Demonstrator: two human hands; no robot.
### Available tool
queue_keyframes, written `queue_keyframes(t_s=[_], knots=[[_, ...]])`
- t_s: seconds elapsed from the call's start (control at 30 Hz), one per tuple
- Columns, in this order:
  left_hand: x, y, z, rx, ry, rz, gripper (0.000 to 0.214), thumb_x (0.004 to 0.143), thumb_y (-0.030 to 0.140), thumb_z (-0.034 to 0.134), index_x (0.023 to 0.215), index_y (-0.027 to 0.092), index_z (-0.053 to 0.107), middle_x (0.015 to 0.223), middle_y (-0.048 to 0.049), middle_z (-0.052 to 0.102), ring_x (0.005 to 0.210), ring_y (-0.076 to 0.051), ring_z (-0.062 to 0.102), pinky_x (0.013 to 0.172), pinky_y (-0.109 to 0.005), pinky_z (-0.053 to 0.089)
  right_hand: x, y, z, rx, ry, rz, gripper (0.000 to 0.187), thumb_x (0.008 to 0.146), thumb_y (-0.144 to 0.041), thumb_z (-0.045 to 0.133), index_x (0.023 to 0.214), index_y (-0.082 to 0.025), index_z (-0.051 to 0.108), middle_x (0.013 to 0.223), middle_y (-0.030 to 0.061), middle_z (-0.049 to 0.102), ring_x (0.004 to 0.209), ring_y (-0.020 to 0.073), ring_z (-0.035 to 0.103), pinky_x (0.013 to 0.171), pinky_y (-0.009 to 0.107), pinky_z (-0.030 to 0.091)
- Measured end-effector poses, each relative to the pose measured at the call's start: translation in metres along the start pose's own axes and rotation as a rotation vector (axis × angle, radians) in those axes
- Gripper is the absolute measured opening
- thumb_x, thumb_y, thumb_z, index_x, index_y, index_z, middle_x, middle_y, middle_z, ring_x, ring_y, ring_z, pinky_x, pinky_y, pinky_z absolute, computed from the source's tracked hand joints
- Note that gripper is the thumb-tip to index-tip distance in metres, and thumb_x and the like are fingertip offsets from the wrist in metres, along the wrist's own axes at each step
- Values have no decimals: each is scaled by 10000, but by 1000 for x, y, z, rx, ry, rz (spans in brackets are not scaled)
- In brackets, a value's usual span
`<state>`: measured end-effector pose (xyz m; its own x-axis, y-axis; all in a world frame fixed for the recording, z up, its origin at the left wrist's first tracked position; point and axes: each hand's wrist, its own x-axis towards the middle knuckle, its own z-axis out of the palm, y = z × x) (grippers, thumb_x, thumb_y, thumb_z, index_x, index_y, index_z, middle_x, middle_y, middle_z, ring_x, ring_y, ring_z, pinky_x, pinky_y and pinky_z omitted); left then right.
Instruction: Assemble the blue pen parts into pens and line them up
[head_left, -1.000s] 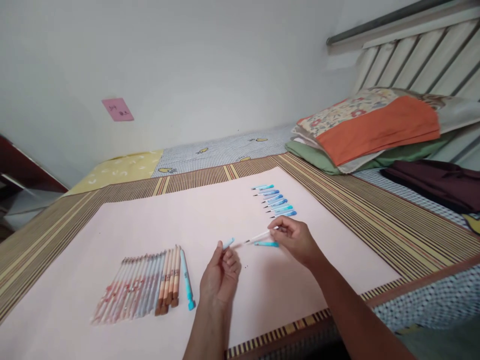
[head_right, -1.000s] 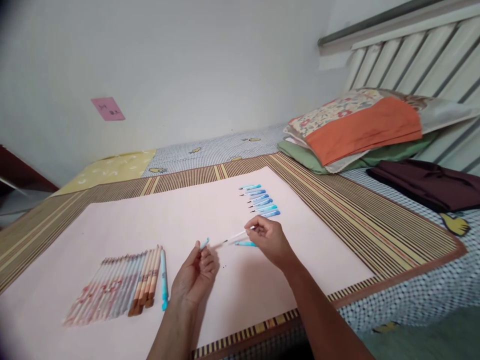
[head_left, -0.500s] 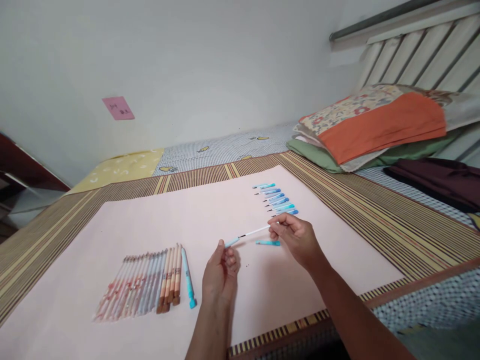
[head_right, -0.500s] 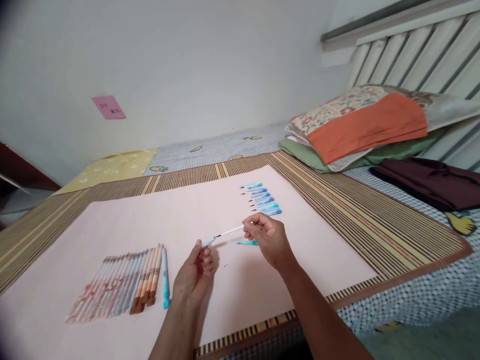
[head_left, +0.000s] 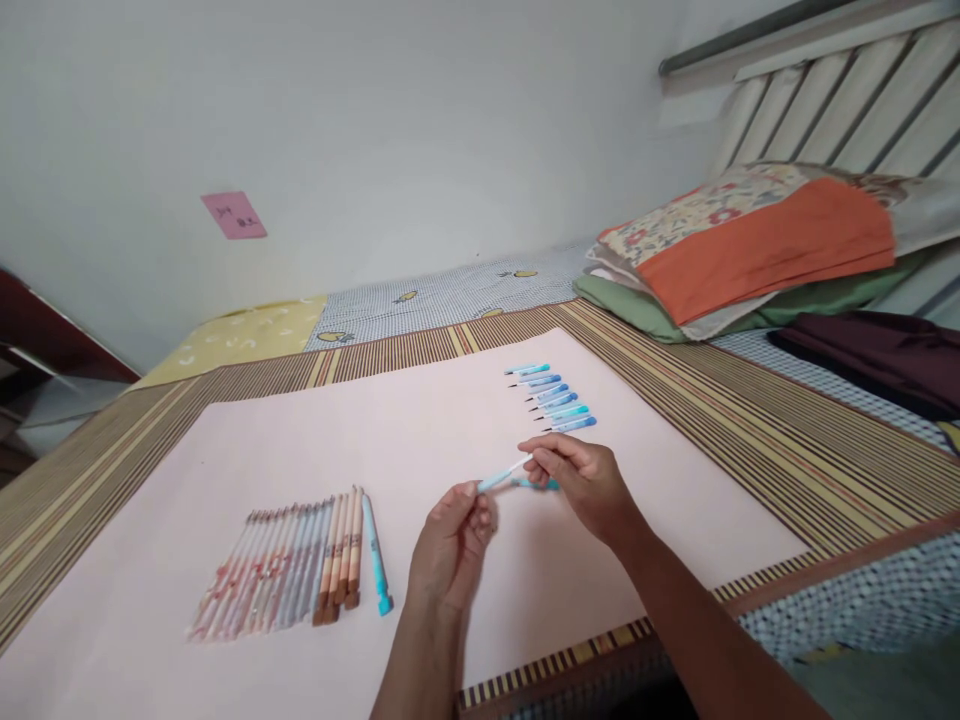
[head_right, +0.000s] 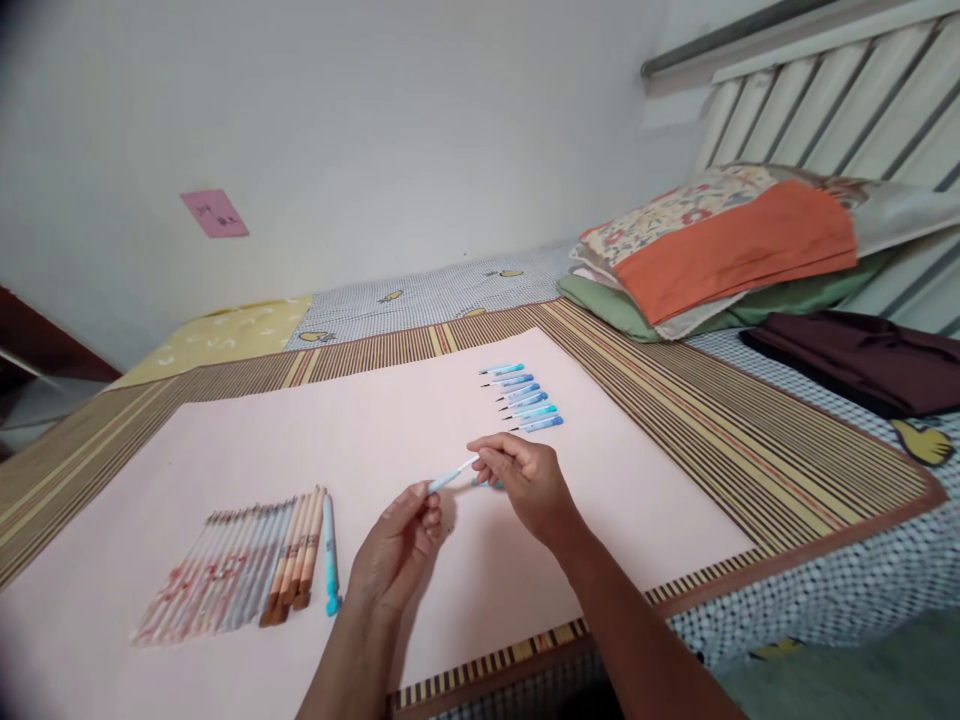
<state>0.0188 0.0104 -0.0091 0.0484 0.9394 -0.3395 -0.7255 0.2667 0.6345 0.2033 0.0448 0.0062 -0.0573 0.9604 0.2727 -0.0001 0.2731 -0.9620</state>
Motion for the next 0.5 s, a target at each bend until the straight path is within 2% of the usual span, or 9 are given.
queue_keyframes(t_s=[0.07, 0.23, 0.4, 0.5], knots=[[-3, 3, 2, 117, -94, -8, 266, 668, 249, 878, 768, 97, 685, 654, -30, 639, 547, -71, 541, 525, -165, 429, 1, 1, -1, 6, 12, -23, 252, 909, -406, 637, 987, -207, 769, 767, 25, 687, 689, 156, 628, 652, 288, 532], [-10, 10, 5, 464, -280, 51, 259, 749, 325, 822, 827, 101, 717, 687, -61, 670, 545, -91, 528, 564, -206, 399, 2, -1, -8, -14, 2, -62, 228, 921, -384, 627, 983, -220, 773, 752, 12, 650, 685, 151, 603, 651, 282, 512], [-15, 7, 9, 447, -413, -66, 300, 841, 402, 723, 916, 111, 722, 683, -56, 636, 490, -82, 461, 508, -214, 316, 1, -5, -9, -33, -16, -52, 250, 938, -377, 594, 1022, -213, 763, 746, 13, 650, 693, 156, 605, 667, 287, 512], [-16, 4, 9, 428, -441, -122, 319, 838, 415, 724, 936, 111, 715, 674, -57, 628, 471, -83, 443, 480, -218, 289, 1, -7, -9, -41, -30, -38, 239, 932, -375, 605, 1000, -212, 766, 743, 10, 646, 695, 153, 602, 668, 282, 508]])
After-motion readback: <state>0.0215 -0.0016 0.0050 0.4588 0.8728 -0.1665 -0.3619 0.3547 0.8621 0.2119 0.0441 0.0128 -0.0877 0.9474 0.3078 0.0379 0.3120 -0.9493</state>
